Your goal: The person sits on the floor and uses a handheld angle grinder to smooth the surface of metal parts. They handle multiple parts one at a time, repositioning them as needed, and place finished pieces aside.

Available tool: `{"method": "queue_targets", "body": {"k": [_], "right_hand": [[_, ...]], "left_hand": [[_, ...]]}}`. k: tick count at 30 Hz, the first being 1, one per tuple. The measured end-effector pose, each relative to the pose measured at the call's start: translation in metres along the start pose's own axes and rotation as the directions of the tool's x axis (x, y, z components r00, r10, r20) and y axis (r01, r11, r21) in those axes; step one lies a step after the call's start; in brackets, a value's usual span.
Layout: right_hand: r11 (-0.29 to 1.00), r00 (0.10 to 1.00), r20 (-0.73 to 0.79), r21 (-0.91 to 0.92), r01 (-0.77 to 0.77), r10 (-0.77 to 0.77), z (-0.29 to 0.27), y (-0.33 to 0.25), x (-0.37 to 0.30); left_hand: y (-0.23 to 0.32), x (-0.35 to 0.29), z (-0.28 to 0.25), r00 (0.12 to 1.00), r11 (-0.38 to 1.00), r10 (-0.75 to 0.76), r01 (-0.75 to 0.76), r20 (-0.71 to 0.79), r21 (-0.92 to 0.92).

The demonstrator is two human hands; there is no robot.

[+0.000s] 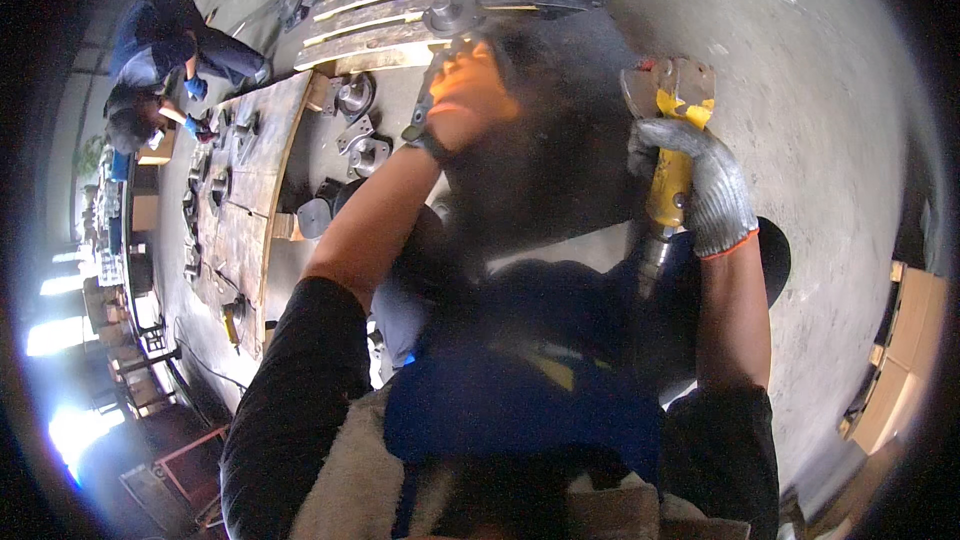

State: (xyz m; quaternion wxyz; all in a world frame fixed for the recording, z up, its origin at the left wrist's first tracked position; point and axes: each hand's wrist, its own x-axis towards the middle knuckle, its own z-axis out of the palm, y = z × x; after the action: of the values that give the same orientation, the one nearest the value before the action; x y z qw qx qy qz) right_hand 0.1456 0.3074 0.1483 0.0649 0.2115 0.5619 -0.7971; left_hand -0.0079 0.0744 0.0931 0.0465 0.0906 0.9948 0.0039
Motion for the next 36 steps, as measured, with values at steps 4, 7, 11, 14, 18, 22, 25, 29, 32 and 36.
{"method": "queue_targets", "body": {"k": [4,7,11,14,18,22,25,29,32,36], "right_hand": [[0.997,0.999,-0.037,-0.083,0.0,-0.003,0.0,0.0,-0.003],[0.998,0.998,-0.016,0.007,-0.061,0.061,0.004,-0.003,-0.004],[0.999,0.998,0.042,0.038,-0.039,0.037,0.004,-0.003,-0.004],[1.0,0.999,0.05,0.028,0.005,-0.007,0.008,-0.002,-0.008],[0.998,0.999,0.015,0.054,0.038,-0.039,0.017,-0.01,-0.012],[0.997,0.999,0.036,0.073,0.038,-0.041,0.015,-0.011,-0.01],[0.998,0.999,0.044,0.061,-0.017,0.015,0.017,-0.011,-0.009],[0.993,0.997,-0.073,0.115,0.022,-0.013,0.009,-0.001,-0.007],[0.998,0.996,-0.077,0.027,0.054,-0.052,0.004,0.004,-0.003],[0.998,0.991,-0.123,0.032,0.063,-0.058,0.002,0.004,-0.003]], "left_hand": [[0.015,0.02,0.013,1.0,0.999,-0.015,0.014,0.023,0.032],[0.015,0.013,0.021,0.984,0.979,0.098,-0.068,-0.148,0.194],[0.019,-0.026,-0.024,0.951,0.93,0.308,-0.299,-0.008,0.213],[0.026,-0.033,0.005,0.952,0.957,0.255,-0.223,-0.168,0.184],[0.033,-0.015,0.02,0.938,0.958,0.274,-0.245,-0.213,0.151],[0.001,0.017,-0.018,0.956,0.931,-0.014,-0.095,-0.293,-0.353],[-0.102,0.039,0.016,0.953,0.939,0.302,-0.298,0.0,-0.172],[-0.119,0.006,0.002,0.834,0.889,0.457,-0.423,0.31,-0.174],[-0.085,-0.029,0.002,0.928,0.961,0.176,-0.234,0.328,0.149],[-0.064,-0.03,0.006,0.891,0.918,0.16,-0.293,0.425,0.268]]}}
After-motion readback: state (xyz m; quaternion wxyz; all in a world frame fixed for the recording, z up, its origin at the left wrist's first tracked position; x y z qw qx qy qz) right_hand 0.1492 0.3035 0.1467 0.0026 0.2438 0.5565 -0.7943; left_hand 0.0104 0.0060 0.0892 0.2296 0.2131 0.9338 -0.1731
